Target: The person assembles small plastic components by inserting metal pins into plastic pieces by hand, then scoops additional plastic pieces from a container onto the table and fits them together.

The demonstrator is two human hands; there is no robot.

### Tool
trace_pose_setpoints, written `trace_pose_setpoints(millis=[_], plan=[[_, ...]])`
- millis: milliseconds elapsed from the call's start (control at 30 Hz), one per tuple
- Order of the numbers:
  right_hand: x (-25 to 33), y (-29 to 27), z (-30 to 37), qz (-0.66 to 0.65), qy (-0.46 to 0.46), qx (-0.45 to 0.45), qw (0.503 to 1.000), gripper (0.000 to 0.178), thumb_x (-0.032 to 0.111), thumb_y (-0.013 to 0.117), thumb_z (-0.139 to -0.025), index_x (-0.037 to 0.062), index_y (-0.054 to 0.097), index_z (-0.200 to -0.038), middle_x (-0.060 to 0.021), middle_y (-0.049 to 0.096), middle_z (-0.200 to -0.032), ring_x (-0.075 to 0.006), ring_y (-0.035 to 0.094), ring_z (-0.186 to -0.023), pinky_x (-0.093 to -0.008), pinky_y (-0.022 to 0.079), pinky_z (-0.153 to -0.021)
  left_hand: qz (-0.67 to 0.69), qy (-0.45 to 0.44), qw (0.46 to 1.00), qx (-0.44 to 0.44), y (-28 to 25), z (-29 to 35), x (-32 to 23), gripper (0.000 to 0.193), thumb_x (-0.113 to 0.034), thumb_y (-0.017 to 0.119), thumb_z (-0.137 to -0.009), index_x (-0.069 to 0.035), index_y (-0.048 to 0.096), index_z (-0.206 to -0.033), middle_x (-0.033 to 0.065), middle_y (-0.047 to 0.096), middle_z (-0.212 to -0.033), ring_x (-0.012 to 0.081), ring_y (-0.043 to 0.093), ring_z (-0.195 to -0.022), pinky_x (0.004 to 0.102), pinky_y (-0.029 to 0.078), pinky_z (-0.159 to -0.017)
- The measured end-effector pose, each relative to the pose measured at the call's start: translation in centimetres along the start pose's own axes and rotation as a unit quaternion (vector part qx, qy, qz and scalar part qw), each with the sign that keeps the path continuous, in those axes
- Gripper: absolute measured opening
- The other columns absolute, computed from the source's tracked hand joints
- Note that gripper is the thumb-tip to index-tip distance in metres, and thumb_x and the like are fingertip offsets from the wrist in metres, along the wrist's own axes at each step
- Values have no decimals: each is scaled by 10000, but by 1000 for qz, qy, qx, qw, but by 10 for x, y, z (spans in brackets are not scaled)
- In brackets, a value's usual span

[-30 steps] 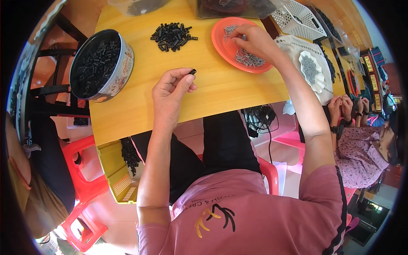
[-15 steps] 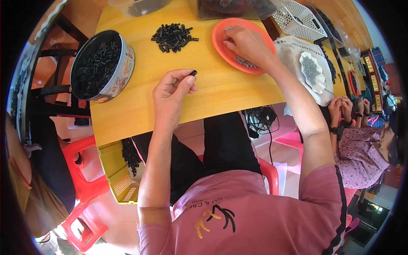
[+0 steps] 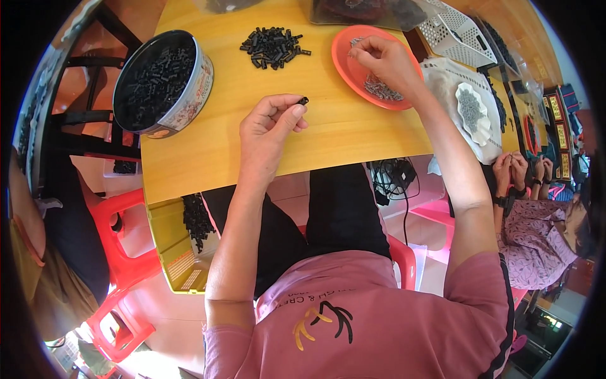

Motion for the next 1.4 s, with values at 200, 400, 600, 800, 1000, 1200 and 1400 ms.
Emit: trace_pose_setpoints(millis=[200, 400, 600, 800, 1000, 1200, 1400], plan=[[-4, 14, 15, -292, 158, 36, 943, 184, 213, 647, -917, 52, 650, -827, 68, 499, -654, -23, 368, -534, -205, 276, -482, -1, -3, 1000, 1, 1, 0, 0, 150, -43, 644, -909, 12, 643, -1048, 52, 665, -899, 107, 619, -761, 242, 499, -703], [-3, 17, 21, -413, 159, 66, 894, 170, 199, 623, -929, 52, 652, -850, 50, 549, -694, -30, 372, -524, -200, 274, -470, 5, 1, 1000, 6, 0, 2, 2, 151, -52, 644, -912, 13, 642, -1049, 59, 667, -903, 112, 620, -762, 246, 500, -704], [41, 33, 38, -419, 123, 66, 897, 155, 194, 628, -925, 47, 664, -892, 38, 598, -741, -17, 403, -529, -192, 293, -473, 14, -1, 1000, 6, 0, 1, -1, 153, -48, 642, -913, 21, 637, -1049, 85, 678, -932, 121, 624, -762, 250, 503, -705], [73, 72, 55, -364, 84, 95, 923, 109, 128, 648, -918, 29, 666, -960, 46, 627, -775, 24, 407, -584, -160, 298, -497, 35, 2, 999, 7, 0, -1, -1, 153, -40, 647, -906, 25, 634, -1044, 103, 683, -931, 127, 627, -756, 251, 507, -700], [68, 78, 58, -393, 83, 71, 913, 188, 203, 670, -919, 20, 656, -964, 25, 657, -811, -1, 566, -723, -175, 396, -594, 52, 1, 999, 9, -1, -1, 0, 154, -42, 661, -898, 23, 637, -1035, 105, 687, -924, 129, 630, -745, 252, 510, -696], [74, 78, 59, -346, 69, 69, 933, 176, 180, 666, -919, 11, 648, -967, 7, 670, -835, -34, 622, -786, -186, 450, -646, 59, 8, 998, 9, -4, 0, 0, 151, -40, 665, -896, 17, 639, -1033, 96, 687, -914, 124, 633, -746, 246, 512, -696], [61, 97, 59, -456, 189, 153, 856, 166, 165, 676, -890, 15, 647, -954, 10, 637, -805, -28, 537, -616, -186, 402, -571, 47, 15, 999, -6, -5, 0, 3, 147, -35, 666, -894, 10, 641, -1031, 71, 679, -888, 113, 637, -750, 235, 511, -687]])
Point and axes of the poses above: each hand's wrist, its own z-axis away from the middle knuckle, its own y-axis out of the palm, x = y × z, the point moved 10 cm from there along -z, towards the middle knuckle
